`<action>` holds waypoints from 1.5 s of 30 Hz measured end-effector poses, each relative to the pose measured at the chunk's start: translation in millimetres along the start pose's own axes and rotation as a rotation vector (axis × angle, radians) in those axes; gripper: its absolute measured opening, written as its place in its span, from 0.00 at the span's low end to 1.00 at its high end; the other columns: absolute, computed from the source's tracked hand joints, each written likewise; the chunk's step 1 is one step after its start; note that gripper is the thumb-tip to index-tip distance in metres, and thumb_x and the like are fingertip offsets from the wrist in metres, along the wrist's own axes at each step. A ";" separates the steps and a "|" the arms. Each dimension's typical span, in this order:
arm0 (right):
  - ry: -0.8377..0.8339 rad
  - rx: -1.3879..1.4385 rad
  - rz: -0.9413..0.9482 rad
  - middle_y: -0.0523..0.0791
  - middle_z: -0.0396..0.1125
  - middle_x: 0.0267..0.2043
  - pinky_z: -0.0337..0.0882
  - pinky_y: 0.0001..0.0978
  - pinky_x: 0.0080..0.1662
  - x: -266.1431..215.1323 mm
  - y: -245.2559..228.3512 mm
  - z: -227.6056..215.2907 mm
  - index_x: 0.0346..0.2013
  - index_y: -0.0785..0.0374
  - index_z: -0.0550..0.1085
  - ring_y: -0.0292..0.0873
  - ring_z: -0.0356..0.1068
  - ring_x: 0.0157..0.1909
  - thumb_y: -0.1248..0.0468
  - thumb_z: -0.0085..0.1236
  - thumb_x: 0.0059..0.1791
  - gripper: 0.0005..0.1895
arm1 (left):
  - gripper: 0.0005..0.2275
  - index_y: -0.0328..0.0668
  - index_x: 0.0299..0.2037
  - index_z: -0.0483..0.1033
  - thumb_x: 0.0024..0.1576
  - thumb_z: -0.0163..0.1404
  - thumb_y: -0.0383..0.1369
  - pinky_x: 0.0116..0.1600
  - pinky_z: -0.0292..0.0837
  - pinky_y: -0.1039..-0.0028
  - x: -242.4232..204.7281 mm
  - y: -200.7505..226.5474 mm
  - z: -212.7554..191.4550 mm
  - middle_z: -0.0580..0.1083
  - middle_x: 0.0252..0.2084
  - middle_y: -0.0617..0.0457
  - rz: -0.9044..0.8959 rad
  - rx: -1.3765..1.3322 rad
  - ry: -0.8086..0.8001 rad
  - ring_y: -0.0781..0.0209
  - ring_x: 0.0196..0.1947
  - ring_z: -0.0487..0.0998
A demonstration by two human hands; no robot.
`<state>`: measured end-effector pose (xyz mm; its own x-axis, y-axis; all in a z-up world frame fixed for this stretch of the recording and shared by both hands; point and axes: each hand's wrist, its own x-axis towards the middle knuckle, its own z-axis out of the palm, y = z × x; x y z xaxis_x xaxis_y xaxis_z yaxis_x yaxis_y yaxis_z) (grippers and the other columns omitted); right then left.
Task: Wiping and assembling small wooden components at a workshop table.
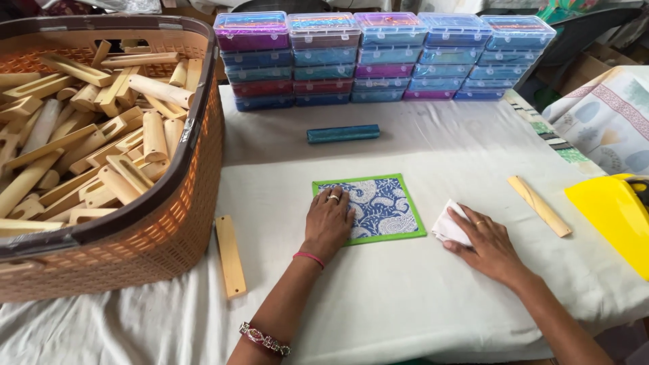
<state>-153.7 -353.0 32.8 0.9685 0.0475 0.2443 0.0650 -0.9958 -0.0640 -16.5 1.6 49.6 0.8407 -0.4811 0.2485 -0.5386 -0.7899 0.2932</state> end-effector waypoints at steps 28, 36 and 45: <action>-0.163 -0.115 0.069 0.45 0.54 0.76 0.63 0.56 0.66 143.4 29.0 42.0 0.70 0.34 0.63 0.50 0.53 0.74 0.40 0.41 0.53 0.30 | 0.31 0.30 0.65 0.63 0.55 0.55 0.41 0.58 0.69 0.57 -187.0 -51.2 -111.0 0.68 0.57 0.34 -0.608 0.100 0.207 0.41 0.55 0.69; -0.166 -0.074 0.103 0.46 0.52 0.76 0.61 0.58 0.66 138.6 21.1 27.2 0.70 0.35 0.62 0.51 0.51 0.74 0.39 0.41 0.53 0.30 | 0.26 0.24 0.64 0.63 0.56 0.54 0.27 0.59 0.68 0.54 -163.1 -36.0 -123.1 0.76 0.42 0.35 -0.318 -0.017 0.380 0.42 0.43 0.77; -0.147 -0.066 0.050 0.43 0.50 0.77 0.61 0.56 0.67 143.7 37.2 40.6 0.70 0.32 0.61 0.51 0.51 0.75 0.38 0.39 0.52 0.30 | 0.20 0.22 0.60 0.65 0.58 0.50 0.24 0.51 0.74 0.58 -123.5 -45.0 -116.7 0.73 0.51 0.33 -0.327 0.118 0.240 0.40 0.52 0.72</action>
<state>-2.4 -380.1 26.3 0.9952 0.0040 0.0976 0.0047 -1.0000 -0.0073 -102.5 141.0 113.4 0.9222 -0.1064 0.3719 -0.2236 -0.9311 0.2882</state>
